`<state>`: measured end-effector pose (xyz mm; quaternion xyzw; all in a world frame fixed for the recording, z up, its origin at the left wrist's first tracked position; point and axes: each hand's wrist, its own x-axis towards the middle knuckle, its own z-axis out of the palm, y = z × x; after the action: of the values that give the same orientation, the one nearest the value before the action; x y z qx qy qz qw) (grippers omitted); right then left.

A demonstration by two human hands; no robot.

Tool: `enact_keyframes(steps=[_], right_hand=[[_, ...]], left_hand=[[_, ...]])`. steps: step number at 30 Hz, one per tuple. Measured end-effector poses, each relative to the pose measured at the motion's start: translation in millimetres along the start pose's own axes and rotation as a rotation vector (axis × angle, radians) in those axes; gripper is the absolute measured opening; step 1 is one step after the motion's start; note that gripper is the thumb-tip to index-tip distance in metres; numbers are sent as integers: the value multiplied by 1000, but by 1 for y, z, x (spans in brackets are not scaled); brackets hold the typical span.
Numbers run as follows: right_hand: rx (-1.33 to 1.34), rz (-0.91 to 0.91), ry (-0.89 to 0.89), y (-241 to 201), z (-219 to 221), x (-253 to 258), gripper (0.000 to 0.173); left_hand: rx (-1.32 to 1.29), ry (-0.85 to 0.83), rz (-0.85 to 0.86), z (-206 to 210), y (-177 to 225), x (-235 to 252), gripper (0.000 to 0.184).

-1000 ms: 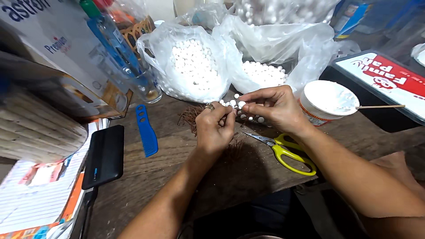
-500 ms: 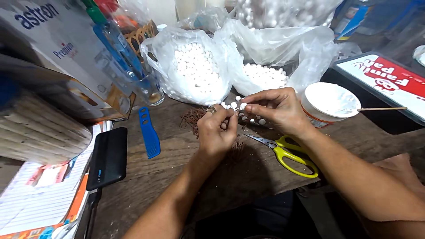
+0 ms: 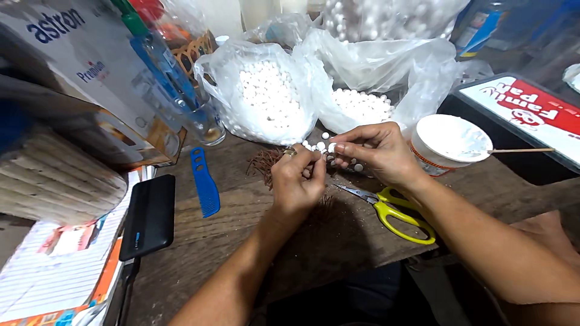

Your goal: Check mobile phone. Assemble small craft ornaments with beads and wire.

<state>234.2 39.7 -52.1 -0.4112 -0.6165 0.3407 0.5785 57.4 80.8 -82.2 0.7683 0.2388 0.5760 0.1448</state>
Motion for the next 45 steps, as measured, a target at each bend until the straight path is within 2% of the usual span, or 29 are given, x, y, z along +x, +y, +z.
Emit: enact_keyframes(steps=[5,16,24,32,40,45], right_hand=[[-12,-5,-56,-1,-4,0,19],[-67,-65,-30,1,-1,0,8],[-66,-121,-63,3,-5,2,19],[-21,8,-65,2,-4,1,9],[-93,-130,-84,3,-6,2,13],[-110,-102,-80,1,-4,1,12]], left_hand=[[11,13,-8,0,0,0,9],[63,11,58,1,0,-2,10],[91,-13,69,1,0,-3,10],[80,-40,83,0,1,-2,11],[98,-43,85,1,1,-3,11],[75,-56,66,1,0,-3,11]])
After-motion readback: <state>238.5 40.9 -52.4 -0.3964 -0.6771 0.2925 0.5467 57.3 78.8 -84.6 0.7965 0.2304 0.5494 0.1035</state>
